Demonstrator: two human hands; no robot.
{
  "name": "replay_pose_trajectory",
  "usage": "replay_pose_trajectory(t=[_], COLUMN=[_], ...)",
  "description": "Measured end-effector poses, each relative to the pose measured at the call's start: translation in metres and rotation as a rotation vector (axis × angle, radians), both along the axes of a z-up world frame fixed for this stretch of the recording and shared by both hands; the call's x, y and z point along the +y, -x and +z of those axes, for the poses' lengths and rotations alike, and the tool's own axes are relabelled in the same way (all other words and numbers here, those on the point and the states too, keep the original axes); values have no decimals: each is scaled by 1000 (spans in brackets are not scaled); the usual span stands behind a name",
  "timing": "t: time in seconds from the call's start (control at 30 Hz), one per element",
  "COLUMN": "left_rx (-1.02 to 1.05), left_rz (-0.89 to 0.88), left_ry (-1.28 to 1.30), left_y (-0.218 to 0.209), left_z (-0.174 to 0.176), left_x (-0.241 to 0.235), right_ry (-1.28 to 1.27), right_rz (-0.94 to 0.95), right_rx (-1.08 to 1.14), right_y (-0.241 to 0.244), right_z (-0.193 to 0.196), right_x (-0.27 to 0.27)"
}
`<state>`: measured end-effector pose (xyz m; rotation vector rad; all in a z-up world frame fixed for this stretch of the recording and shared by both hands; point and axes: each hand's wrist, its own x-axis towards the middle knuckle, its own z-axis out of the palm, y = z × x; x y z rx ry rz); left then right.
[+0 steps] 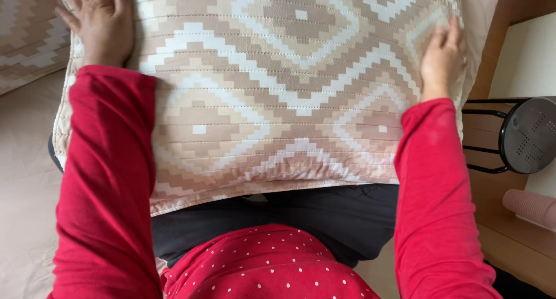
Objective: The person pats and smooths a patterned pillow on their lap by hand, pulls off a white pillowcase, and continues to smooth the surface of the pillow.
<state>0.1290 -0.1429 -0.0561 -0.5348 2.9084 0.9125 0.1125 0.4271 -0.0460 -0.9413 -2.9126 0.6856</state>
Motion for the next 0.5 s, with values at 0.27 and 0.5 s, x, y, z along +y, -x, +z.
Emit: replay_pose_trajectory(t=[0.27,0.5], left_rx=[181,646], left_rz=[10,-147], left_ry=[-29,-92], left_y=[-16,-24], left_z=[-37,6], left_x=[-34,-1], right_ry=[345,204], right_rz=[-321,186], right_rx=[77,763], right_y=[-35,-35], right_z=[-100,-25], right_x=[158,46])
